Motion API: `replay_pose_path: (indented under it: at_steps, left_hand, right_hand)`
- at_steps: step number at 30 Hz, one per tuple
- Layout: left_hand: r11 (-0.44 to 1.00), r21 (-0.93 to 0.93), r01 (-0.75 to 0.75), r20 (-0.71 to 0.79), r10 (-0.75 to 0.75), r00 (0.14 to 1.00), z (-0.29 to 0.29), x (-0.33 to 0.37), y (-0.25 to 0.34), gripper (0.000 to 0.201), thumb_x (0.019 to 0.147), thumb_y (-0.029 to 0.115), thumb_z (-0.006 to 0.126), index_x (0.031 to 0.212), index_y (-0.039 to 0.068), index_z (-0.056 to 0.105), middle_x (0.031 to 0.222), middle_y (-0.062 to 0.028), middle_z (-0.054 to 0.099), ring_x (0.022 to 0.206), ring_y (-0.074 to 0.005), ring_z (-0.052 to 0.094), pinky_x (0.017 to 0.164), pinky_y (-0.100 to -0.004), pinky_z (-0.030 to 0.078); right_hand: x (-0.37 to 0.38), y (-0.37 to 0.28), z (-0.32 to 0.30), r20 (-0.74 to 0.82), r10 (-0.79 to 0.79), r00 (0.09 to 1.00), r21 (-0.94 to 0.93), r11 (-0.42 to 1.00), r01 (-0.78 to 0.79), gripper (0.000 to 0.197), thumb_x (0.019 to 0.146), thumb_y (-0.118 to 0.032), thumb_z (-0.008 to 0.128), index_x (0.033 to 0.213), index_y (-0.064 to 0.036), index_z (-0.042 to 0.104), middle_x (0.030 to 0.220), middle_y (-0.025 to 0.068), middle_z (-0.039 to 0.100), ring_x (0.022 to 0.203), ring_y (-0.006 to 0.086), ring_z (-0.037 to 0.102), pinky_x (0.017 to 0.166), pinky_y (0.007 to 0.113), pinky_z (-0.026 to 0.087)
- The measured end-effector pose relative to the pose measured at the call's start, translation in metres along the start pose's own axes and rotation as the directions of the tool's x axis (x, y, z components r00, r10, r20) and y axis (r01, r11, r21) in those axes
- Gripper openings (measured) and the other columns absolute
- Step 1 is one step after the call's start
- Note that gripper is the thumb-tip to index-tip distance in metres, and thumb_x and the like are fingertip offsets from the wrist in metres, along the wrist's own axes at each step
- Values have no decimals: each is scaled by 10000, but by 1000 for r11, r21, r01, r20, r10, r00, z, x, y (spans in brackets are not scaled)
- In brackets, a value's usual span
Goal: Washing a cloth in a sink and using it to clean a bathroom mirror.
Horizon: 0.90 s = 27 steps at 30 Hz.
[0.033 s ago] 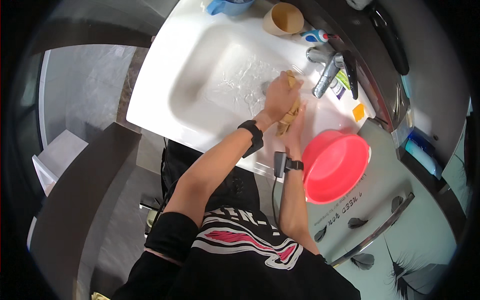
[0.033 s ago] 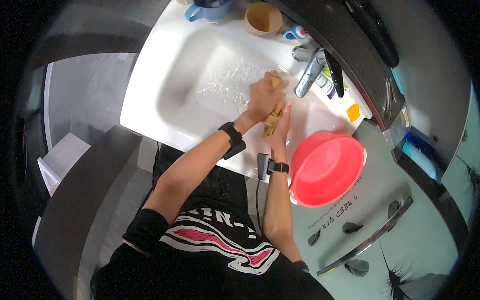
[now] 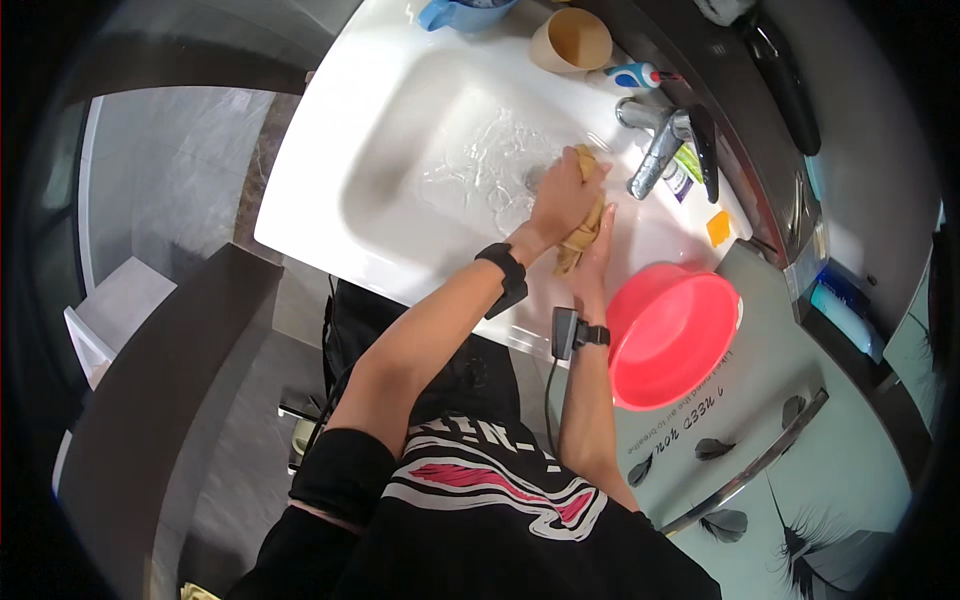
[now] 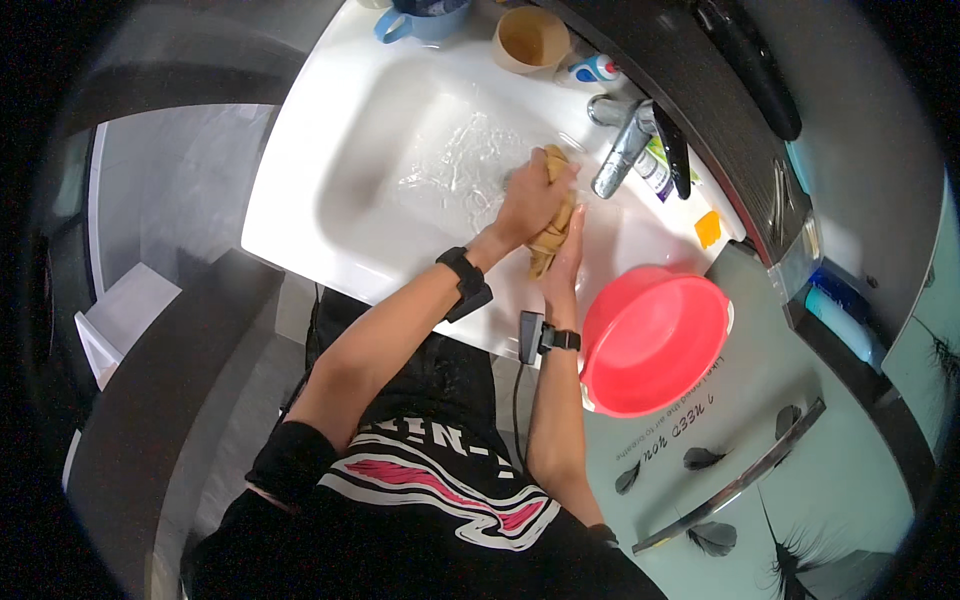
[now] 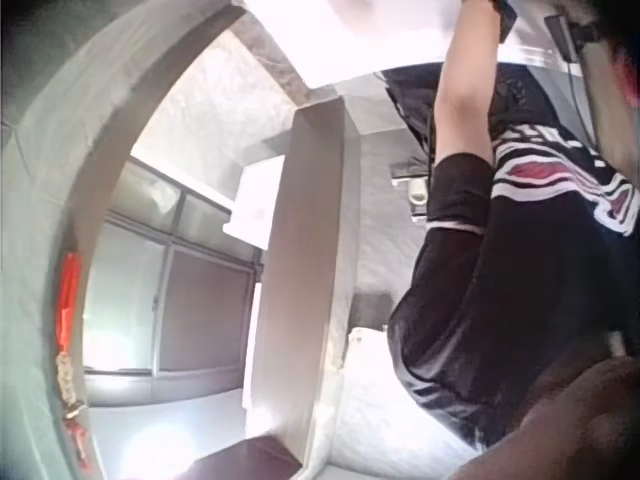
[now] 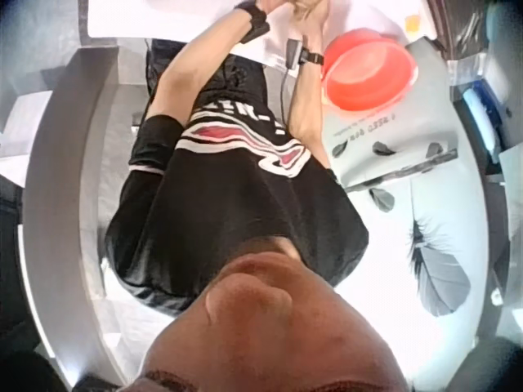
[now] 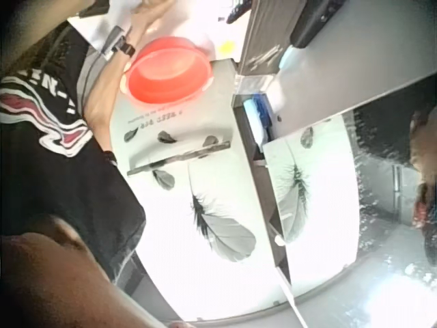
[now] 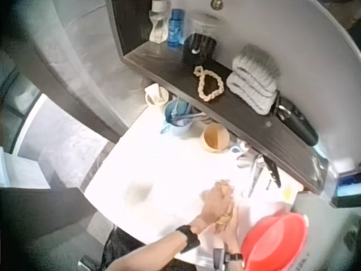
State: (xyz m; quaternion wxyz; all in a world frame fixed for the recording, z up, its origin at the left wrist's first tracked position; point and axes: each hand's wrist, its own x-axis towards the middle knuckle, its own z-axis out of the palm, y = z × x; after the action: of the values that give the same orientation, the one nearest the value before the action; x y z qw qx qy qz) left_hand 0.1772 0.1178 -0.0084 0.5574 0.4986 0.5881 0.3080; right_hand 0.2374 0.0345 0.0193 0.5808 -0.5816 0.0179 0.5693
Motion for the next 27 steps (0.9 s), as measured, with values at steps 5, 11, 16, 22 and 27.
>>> replay_pose_path:
  at_steps: [5, 11, 16, 22, 27]
  left_hand:
    - [993, -100, 71, 361, -30, 932, -21, -2, 6, 587, 913, 457, 681, 1257, -3, 562, 937, -258, 689, 943, -405, 687, 844, -414, 533]
    - [870, -452, 197, 386, -8, 922, -8, -7, -22, 707, 795, 411, 816, 1326, 31, 545, 1118, -175, 684, 1024, -291, 675, 926, -357, 516]
    - [911, -376, 167, 355, -25, 935, -5, -9, -13, 595, 813, 346, 821, 1283, 72, 581, 1139, -90, 660, 1006, -177, 635, 878, -330, 528]
    - [983, -183, 33, 222, 8, 975, 0, -1, -23, 409, 812, 326, 785, 1092, 50, 669, 973, -145, 713, 918, -266, 697, 845, -383, 543]
    - [998, 28, -61, 215, 54, 975, -1, 0, -24, 463, 839, 375, 737, 1126, 25, 644, 1073, -239, 684, 1016, -375, 671, 885, -435, 528]
  right_hand:
    - [1, -7, -21, -19, 97, 995, -85, 992, -98, 483, 1016, -465, 500, 1267, -57, 563, 1088, 63, 647, 888, 200, 647, 733, 322, 534]
    - [3, 3, -39, 37, 231, 972, 221, 947, -233, 395, 968, -450, 493, 1164, -119, 581, 1016, 61, 630, 736, 198, 572, 571, 309, 461]
    - [12, 8, -63, 376, 247, 893, 304, 878, -371, 429, 991, -485, 431, 1164, -120, 575, 977, 63, 618, 678, 196, 537, 536, 302, 439]
    - [20, 9, -65, 264, 213, 941, 50, 971, -234, 512, 1039, -532, 356, 1216, -93, 551, 1006, 79, 631, 699, 203, 593, 549, 306, 482]
    - [-2, -8, -19, 46, 13, 999, -267, 964, -1, 515, 1047, -521, 415, 1349, -114, 510, 1135, 52, 647, 893, 201, 660, 716, 355, 560]
